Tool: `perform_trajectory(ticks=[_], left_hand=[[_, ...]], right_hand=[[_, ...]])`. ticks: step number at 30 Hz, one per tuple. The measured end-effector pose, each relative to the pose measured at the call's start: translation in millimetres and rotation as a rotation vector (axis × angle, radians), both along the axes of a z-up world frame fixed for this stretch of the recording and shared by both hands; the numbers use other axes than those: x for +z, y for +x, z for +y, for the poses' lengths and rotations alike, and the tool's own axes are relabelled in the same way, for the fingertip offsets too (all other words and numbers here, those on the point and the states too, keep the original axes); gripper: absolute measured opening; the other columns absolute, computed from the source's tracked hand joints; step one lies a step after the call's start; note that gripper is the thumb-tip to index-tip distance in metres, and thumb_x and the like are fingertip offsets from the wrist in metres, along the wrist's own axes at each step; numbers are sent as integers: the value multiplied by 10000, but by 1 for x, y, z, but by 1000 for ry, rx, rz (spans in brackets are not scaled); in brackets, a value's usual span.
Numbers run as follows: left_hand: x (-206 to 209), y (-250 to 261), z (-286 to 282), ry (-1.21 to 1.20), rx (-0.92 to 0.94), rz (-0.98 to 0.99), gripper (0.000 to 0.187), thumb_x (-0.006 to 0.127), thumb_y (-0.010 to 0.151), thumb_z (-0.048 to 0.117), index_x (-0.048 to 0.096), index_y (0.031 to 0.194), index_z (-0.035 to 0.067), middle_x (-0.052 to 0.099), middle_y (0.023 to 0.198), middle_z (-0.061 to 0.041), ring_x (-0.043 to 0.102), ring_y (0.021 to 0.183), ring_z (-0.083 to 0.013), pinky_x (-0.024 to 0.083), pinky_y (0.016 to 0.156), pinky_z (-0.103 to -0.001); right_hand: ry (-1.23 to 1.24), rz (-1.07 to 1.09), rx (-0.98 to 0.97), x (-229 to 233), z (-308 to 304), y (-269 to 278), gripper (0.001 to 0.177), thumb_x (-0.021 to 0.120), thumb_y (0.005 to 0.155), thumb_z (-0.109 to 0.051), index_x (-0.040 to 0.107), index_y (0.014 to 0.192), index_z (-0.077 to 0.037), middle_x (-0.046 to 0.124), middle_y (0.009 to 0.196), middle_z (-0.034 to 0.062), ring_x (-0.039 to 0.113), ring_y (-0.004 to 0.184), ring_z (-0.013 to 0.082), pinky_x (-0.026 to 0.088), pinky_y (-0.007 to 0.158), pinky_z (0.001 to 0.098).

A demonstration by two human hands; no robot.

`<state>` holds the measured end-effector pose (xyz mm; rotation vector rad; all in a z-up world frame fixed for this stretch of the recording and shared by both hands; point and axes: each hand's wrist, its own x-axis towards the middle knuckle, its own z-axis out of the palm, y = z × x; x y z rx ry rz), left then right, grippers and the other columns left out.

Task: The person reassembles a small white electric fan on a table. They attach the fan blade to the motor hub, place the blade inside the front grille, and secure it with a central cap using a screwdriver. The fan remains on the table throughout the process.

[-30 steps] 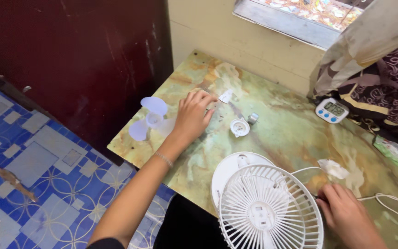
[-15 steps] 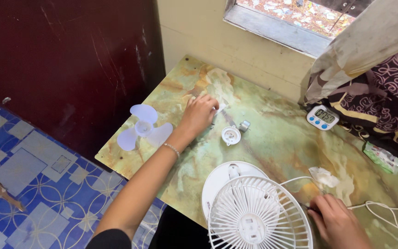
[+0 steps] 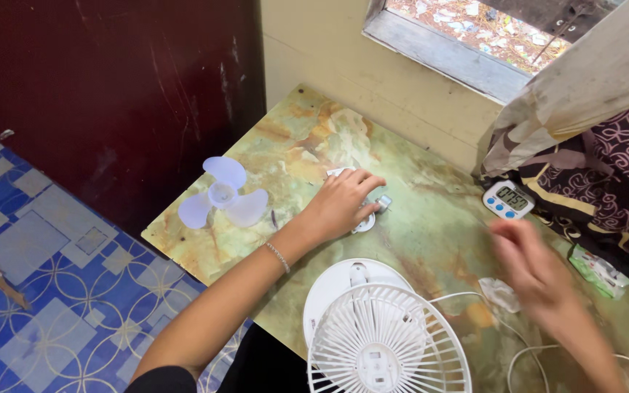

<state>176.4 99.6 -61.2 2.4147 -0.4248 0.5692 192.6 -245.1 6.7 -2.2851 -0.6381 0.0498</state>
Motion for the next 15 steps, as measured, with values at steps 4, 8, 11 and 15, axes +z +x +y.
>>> perform_trajectory(ticks=[4, 8, 11, 15], left_hand=[[1, -14, -1, 47, 50, 65, 636, 813, 786, 381, 578, 1312, 112, 610, 1212, -131, 550, 1193, -337, 422, 982, -486], [1, -32, -1, 52, 64, 47, 773, 848, 716, 378, 539, 1358, 79, 602, 1257, -140, 530, 1203, -333, 416, 943, -473], [-1, -41, 3, 33, 74, 46, 748, 845, 736, 324, 537, 1377, 91, 614, 1257, -109, 535, 1215, -306, 418, 960, -452], [-6, -45, 1, 16, 76, 13, 674, 823, 775, 259, 546, 1373, 117, 633, 1256, -71, 554, 1220, -275, 416, 958, -438]], right_hand=[[-199, 99, -95, -20, 85, 34, 306, 649, 954, -268, 638, 1210, -100, 643, 815, 127, 592, 702, 243, 502, 654, 395], [-87, -248, 54, -50, 125, 48, 183, 628, 973, -173, 585, 1090, -39, 675, 941, 181, 663, 846, 337, 516, 747, 451], [-363, -336, -42, -63, 120, 48, 153, 647, 941, -153, 565, 1014, -46, 660, 965, 196, 633, 897, 419, 498, 761, 530], [-515, -383, -24, -69, 109, 35, 176, 663, 913, -151, 552, 1018, -64, 637, 1033, 156, 616, 1037, 371, 497, 850, 513]])
